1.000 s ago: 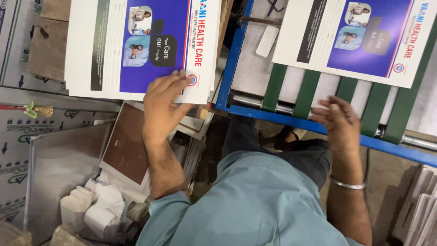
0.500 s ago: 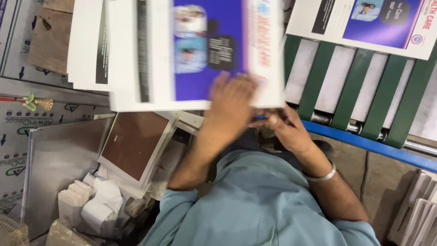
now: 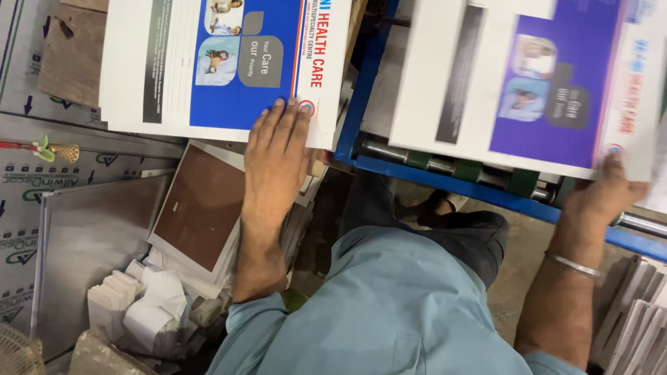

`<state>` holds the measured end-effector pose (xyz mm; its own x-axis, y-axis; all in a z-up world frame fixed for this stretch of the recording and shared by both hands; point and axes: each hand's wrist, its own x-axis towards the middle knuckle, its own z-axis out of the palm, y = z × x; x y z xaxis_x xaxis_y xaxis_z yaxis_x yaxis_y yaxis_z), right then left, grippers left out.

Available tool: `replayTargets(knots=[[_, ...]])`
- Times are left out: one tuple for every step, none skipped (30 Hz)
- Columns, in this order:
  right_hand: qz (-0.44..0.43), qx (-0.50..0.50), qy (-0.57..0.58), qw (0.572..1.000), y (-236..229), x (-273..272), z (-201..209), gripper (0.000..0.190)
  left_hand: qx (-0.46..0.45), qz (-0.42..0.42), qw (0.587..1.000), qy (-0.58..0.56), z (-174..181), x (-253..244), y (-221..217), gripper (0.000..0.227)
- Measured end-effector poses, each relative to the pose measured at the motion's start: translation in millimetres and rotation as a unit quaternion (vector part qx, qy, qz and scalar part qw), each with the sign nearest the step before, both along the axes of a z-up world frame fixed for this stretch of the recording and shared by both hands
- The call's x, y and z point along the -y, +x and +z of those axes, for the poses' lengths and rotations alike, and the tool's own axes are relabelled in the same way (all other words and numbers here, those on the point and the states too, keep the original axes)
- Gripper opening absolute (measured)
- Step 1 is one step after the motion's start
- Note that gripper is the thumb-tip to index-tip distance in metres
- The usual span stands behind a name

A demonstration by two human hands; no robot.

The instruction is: The person sits on the floor and repeatedly feeds printed paper sheets into a blue laminating or sealing machine. They pull the sheets through the rollers and place the processed items into a stack on the left side.

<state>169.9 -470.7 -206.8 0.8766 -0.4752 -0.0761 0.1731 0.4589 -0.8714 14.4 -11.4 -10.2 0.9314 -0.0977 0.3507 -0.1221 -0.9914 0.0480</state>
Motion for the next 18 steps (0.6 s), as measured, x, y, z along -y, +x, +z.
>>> replayTargets(knots=[[-0.008,0.003,0.020,1.000,0.3,8.9,-8.0,0.037,-0.001,-0.005,1.000,0.005,-1.7,-3.6,0.0,0.057],[-0.017,0.007,0.039,0.999,0.2,20.5,-14.0,0.037,-0.001,-0.011,1.000,0.010,-4.0,-6.3,0.6,0.055],[-0.026,0.011,0.058,0.998,-0.2,30.0,-20.9,0.037,0.008,-0.010,1.000,0.000,-6.2,-7.8,1.1,0.054],[-0.034,0.001,0.046,0.998,-0.5,36.0,-29.1,0.036,0.016,-0.010,1.000,-0.009,-7.3,-8.8,2.0,0.052],[-0.042,-0.008,0.034,0.999,-0.7,41.3,-36.5,0.037,0.024,-0.010,1.000,-0.018,-8.1,-9.4,3.7,0.051],[-0.050,-0.019,0.020,0.998,-5.5,45.1,-43.2,0.037,0.029,-0.008,0.999,-0.024,-7.8,-9.9,4.5,0.051],[-0.061,-0.033,0.012,0.998,-14.4,46.4,-49.7,0.035,0.035,-0.006,0.999,-0.030,-7.3,-10.3,4.8,0.051],[-0.071,-0.045,0.004,0.996,-25.7,47.3,-55.1,0.034,0.041,-0.003,0.998,-0.036,-7.8,-9.7,4.0,0.050],[-0.081,-0.058,-0.004,0.995,-37.3,49.6,-57.4,0.033,0.054,0.007,0.998,-0.021,-8.4,-9.1,3.0,0.050],[-0.068,-0.067,-0.013,0.995,-49.4,48.7,-58.7,0.031,0.068,0.017,0.998,-0.004,-8.4,-9.4,2.4,0.050],[-0.056,-0.075,-0.022,0.995,-65.5,44.4,-59.7,0.031,0.082,0.028,0.996,0.013,-8.2,-9.9,2.1,0.050],[-0.048,-0.084,-0.032,0.995,-81.6,43.0,-57.1,0.032,0.082,0.032,0.996,0.014,-8.6,-10.3,3.0,0.050],[-0.030,-0.069,-0.042,0.996,-94.1,41.4,-53.3,0.034,0.081,0.036,0.996,0.014,-9.0,-10.6,4.0,0.050],[-0.014,-0.052,-0.051,0.997,-104.0,36.3,-50.9,0.037,0.083,0.038,0.996,0.015,-9.4,-11.7,6.7,0.050],[0.002,-0.035,-0.060,0.998,-108.6,32.3,-47.7,0.040,0.084,0.040,0.996,0.013,-9.8,-12.9,8.7,0.049],[-0.010,-0.051,-0.055,0.997,-110.8,30.4,-43.1,0.040,0.084,0.043,0.996,0.010,-10.2,-14.0,8.9,0.048],[-0.022,-0.068,-0.050,0.996,-112.3,28.2,-38.9,0.040,0.083,0.045,0.995,0.007,-10.8,-15.4,8.9,0.047],[-0.030,-0.082,-0.043,0.995,-108.4,25.4,-36.8,0.039,0.085,0.044,0.995,0.000,-11.7,-17.0,8.4,0.045]])
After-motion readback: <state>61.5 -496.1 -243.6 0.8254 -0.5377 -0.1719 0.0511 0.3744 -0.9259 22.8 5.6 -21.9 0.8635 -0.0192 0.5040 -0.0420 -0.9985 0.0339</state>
